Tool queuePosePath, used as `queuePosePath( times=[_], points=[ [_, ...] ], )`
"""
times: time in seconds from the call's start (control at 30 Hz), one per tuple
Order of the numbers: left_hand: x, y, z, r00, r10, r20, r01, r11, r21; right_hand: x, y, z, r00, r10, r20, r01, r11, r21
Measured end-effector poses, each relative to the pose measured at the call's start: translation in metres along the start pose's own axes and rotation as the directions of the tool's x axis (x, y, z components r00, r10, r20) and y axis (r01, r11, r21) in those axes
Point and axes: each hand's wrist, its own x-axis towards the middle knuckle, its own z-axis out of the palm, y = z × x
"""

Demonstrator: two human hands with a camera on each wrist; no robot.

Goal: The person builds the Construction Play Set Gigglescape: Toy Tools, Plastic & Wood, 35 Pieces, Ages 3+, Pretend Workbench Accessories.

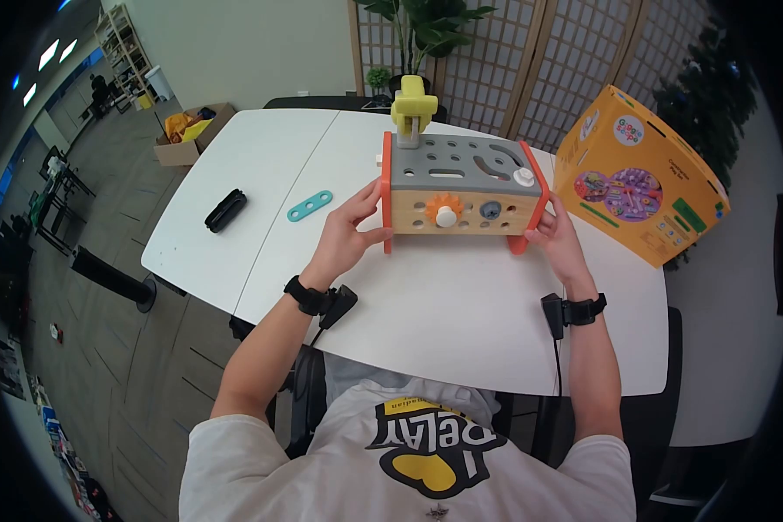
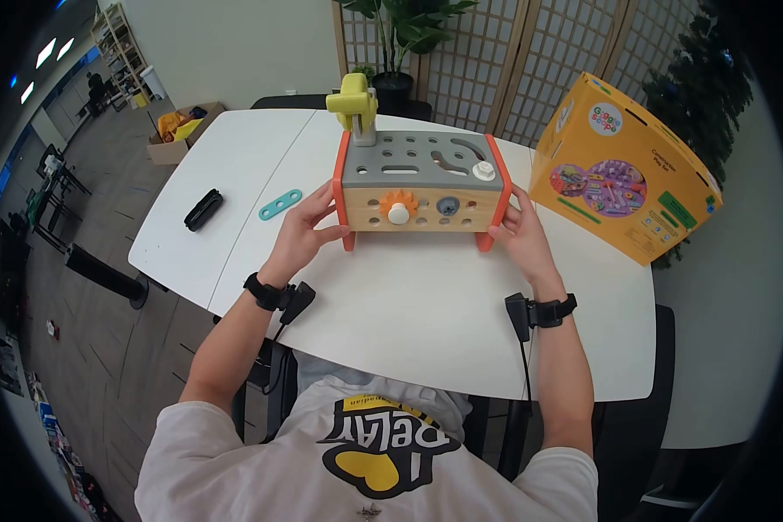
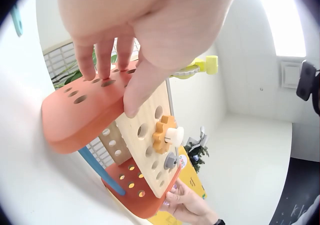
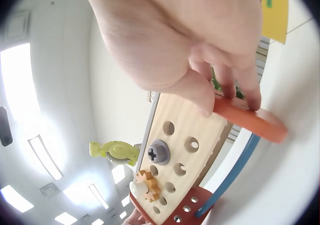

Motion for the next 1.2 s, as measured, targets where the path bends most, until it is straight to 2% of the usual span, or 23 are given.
queuePosePath(
  times=[0.2,0.3,0.37,0.4,0.43,0.53,0.63,0.73,0.83,0.93,0.97,1.07,1.2],
  points=[
    [-0.004,-0.011,-0.004,1.000,0.008,-0.010,-0.007,0.998,0.068,0.003,0.007,0.000,1.000,0.012,-0.022,-0.014,0.998,-0.055],
    [-0.007,-0.001,-0.006,0.999,-0.038,-0.008,0.038,0.999,-0.025,0.004,0.010,-0.004,1.000,-0.007,-0.013,0.005,0.996,-0.085],
    [-0.006,-0.011,-0.023,0.997,-0.068,0.034,0.059,0.977,0.206,0.005,0.010,-0.007,1.000,-0.026,0.004,0.026,0.993,-0.117],
    [-0.004,-0.020,-0.035,0.995,-0.085,0.053,0.064,0.946,0.319,0.005,0.007,-0.007,0.999,-0.038,-0.002,0.037,0.990,-0.136],
    [-0.002,-0.028,-0.045,0.996,-0.085,-0.041,0.094,0.893,0.440,0.003,0.002,-0.006,0.999,-0.050,-0.009,0.048,0.987,-0.154],
    [0.001,-0.089,-0.087,0.977,0.105,-0.184,0.095,0.560,0.823,0.000,-0.006,-0.004,0.994,-0.109,-0.025,0.104,0.984,-0.143],
    [0.001,-0.094,-0.103,0.962,-0.117,-0.245,0.272,0.458,0.847,0.002,-0.007,-0.001,0.982,-0.186,-0.031,0.177,0.967,-0.186],
    [0.012,-0.093,-0.112,0.958,-0.198,-0.209,0.273,0.402,0.874,0.002,-0.012,0.001,0.976,-0.216,0.013,0.210,0.928,-0.308],
    [0.018,-0.079,-0.110,0.957,-0.187,-0.221,0.286,0.503,0.815,-0.001,-0.016,0.002,0.978,-0.206,0.031,0.204,0.915,-0.347],
    [0.028,-0.039,-0.096,0.966,-0.008,-0.258,0.174,0.758,0.629,-0.002,-0.018,0.003,0.975,-0.219,0.032,0.217,0.912,-0.348],
    [0.034,-0.019,-0.090,0.959,-0.085,-0.269,0.211,0.847,0.487,-0.003,-0.018,0.003,0.974,-0.225,0.035,0.223,0.910,-0.350],
    [0.048,0.031,-0.071,0.989,0.105,-0.105,-0.052,0.906,0.419,-0.003,-0.019,0.001,0.978,-0.205,0.046,0.208,0.904,-0.373],
    [0.068,0.061,-0.055,0.977,0.159,0.142,-0.204,0.884,0.420,-0.002,-0.016,0.001,0.979,-0.200,0.047,0.204,0.915,-0.350]
  ],
)
